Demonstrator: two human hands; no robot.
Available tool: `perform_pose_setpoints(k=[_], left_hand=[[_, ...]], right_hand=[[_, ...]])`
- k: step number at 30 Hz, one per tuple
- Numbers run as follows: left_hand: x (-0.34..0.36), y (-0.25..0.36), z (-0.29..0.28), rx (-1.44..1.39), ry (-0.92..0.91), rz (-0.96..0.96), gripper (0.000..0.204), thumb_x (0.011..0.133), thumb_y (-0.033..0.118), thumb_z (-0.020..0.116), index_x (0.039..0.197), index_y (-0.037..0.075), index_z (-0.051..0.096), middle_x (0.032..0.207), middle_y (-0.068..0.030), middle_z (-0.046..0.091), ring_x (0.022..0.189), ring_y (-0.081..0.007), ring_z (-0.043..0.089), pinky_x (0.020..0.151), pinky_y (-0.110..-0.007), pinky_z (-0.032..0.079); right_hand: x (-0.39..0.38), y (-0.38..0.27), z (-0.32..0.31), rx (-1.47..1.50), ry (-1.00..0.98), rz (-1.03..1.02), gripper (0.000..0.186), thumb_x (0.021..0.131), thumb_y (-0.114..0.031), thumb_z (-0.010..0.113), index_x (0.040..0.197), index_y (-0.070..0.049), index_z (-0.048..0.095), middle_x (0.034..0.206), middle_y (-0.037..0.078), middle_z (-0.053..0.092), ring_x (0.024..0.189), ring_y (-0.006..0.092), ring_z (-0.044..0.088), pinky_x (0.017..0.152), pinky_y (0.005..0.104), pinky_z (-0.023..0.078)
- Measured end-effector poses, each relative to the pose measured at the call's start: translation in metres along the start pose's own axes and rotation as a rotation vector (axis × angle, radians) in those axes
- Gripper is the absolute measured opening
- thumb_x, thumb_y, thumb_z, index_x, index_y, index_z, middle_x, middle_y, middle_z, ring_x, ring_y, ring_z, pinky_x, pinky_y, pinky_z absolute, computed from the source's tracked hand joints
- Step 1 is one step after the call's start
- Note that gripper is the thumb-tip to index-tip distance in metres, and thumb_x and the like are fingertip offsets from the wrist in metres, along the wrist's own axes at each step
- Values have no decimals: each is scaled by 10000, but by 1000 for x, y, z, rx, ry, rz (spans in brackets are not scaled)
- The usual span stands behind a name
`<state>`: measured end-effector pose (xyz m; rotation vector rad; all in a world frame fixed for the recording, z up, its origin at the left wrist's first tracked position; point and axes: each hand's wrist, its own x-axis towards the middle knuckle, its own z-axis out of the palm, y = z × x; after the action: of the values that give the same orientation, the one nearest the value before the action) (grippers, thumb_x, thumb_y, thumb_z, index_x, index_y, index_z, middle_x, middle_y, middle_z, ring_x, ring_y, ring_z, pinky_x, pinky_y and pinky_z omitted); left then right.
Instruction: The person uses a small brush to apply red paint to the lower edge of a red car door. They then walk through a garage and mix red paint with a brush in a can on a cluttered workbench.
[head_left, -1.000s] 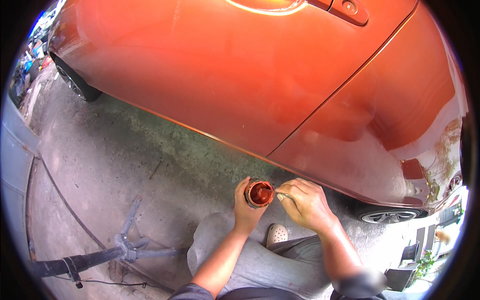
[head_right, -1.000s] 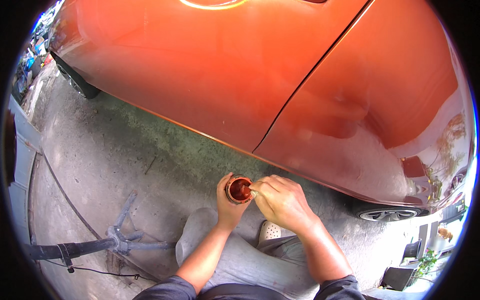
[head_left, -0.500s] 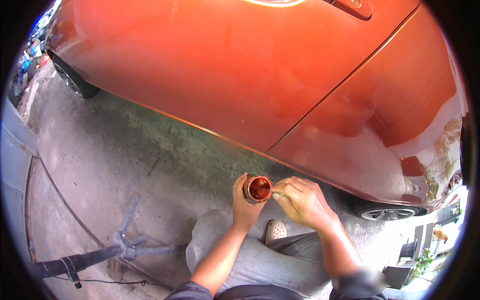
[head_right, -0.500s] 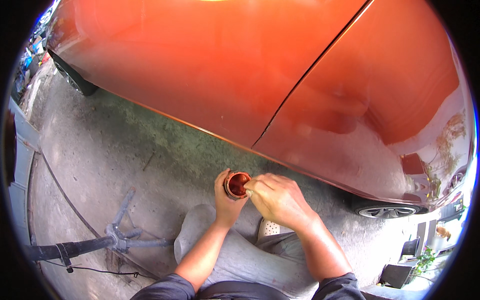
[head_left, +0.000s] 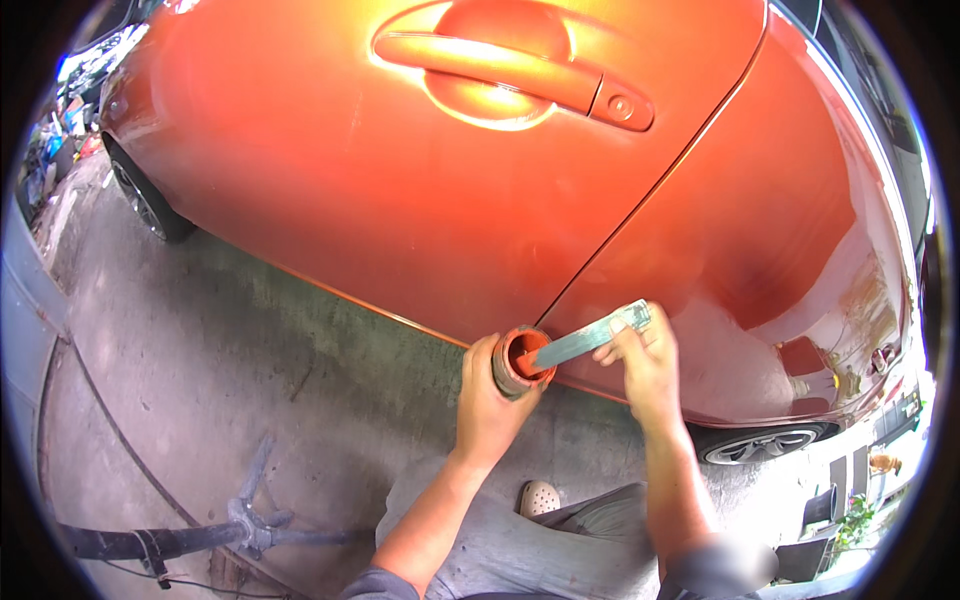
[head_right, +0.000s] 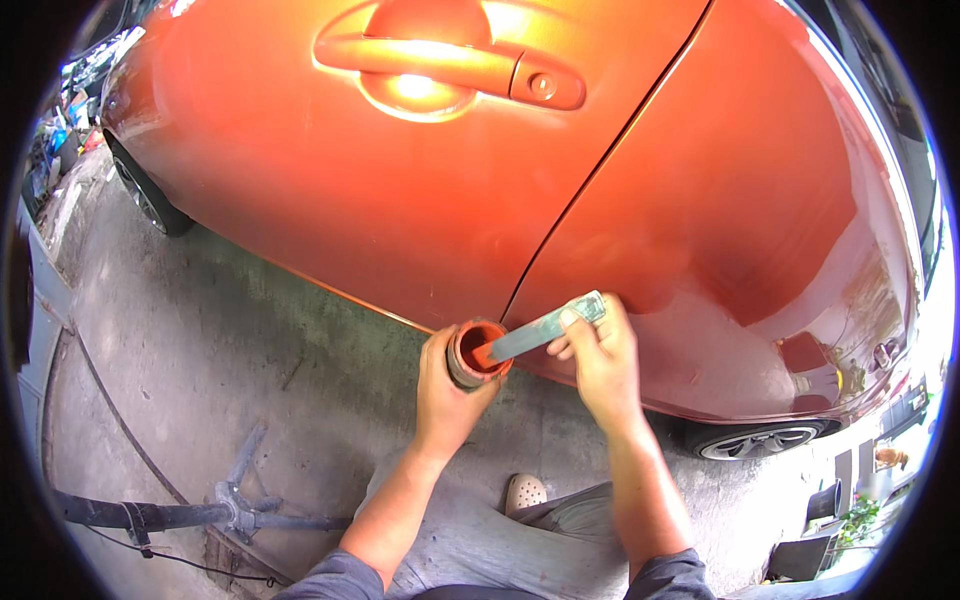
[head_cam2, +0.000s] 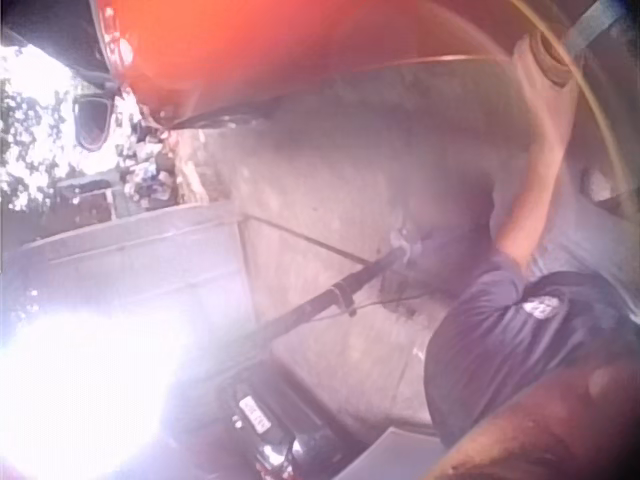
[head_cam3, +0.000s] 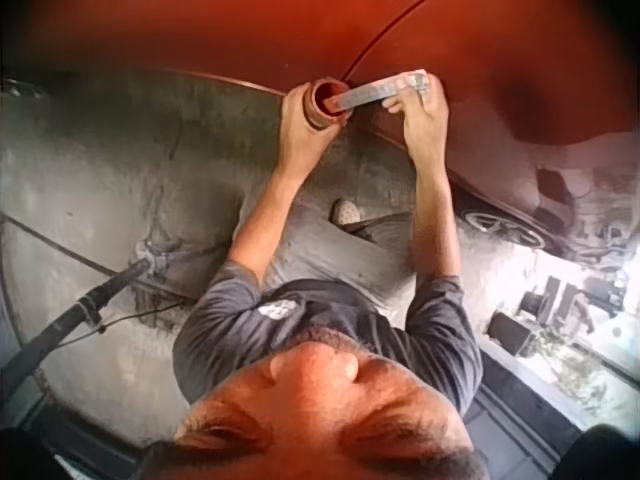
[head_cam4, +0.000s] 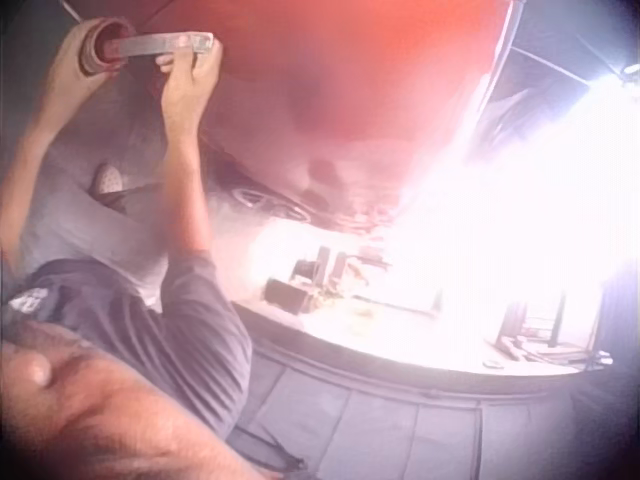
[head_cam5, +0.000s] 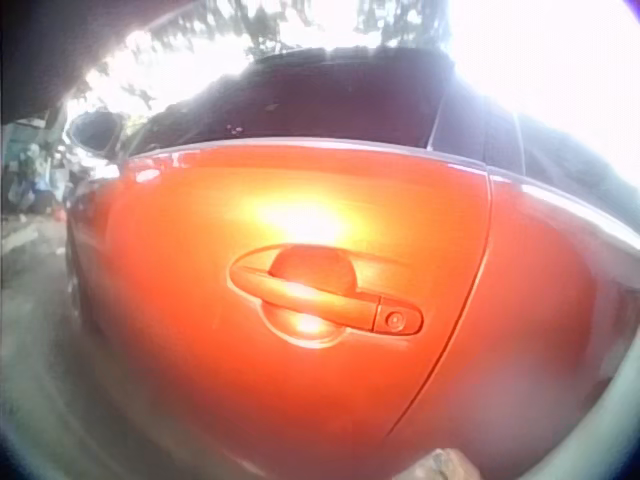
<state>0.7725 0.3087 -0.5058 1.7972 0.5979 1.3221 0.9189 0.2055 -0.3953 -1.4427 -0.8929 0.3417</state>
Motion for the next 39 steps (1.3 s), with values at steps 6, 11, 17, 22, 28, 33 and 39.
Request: perform_pose_setpoints(k=[6, 11, 17, 22, 28, 33, 39], left_hand=[[54, 59, -13, -199, -119, -49, 749, 759, 60, 899, 1403, 19, 520, 1374, -171, 573, 1307, -307, 570, 1116, -442, 468], [65, 75, -14, -268, -178, -105, 744, 787, 99, 874, 1426, 10, 504, 1391, -162, 568, 1332, -291, 549, 1140, -445, 447], [72, 89, -18, -315, -166, -122, 732, 795, 109, 864, 1429, 9, 512, 1403, -164, 556, 1352, -297, 529, 1154, -451, 433], [74, 90, -18, -296, -142, -99, 729, 791, 107, 868, 1425, 18, 520, 1407, -169, 550, 1352, -297, 528, 1151, -455, 438], [71, 92, -20, -296, -141, -108, 727, 783, 111, 881, 1412, 21, 528, 1403, -165, 555, 1353, -302, 531, 1149, -457, 442], [71, 92, -21, -280, -141, -99, 729, 779, 111, 886, 1410, 22, 531, 1396, -161, 563, 1349, -304, 535, 1147, -459, 445], [70, 91, -20, -271, -135, -95, 737, 778, 110, 889, 1415, 25, 528, 1393, -160, 566, 1354, -308, 530, 1146, -464, 445]], right_hand=[[38, -96, -24, -35, 15, -280, 87, 1081, -69, 544, 1012, -24, 572, 883, 78, 687, 729, 109, 646, 676, 251, 527], [56, -148, -36, -126, -19, -374, 102, 1096, -115, 556, 1046, -28, 574, 896, 73, 682, 775, 125, 660, 696, 269, 527], [66, -164, -39, -171, -37, -405, 104, 1102, -130, 556, 1076, -32, 581, 913, 69, 687, 817, 131, 655, 760, 298, 516], [71, -163, -42, -166, -49, -399, 116, 1107, -149, 548, 1109, -38, 583, 931, 67, 691, 830, 139, 659, 775, 311, 515], [76, -160, -49, -133, -68, -369, 143, 1110, -160, 544, 1156, -32, 589, 955, 72, 701, 844, 145, 669, 781, 305, 525], [77, -157, -50, -135, -70, -368, 146, 1112, -163, 543, 1161, -35, 593, 964, 74, 707, 849, 142, 672, 780, 300, 529], [78, -157, -49, -145, -66, -377, 143, 1114, -160, 540, 1163, -37, 594, 968, 72, 711, 850, 142, 675, 782, 301, 529]])
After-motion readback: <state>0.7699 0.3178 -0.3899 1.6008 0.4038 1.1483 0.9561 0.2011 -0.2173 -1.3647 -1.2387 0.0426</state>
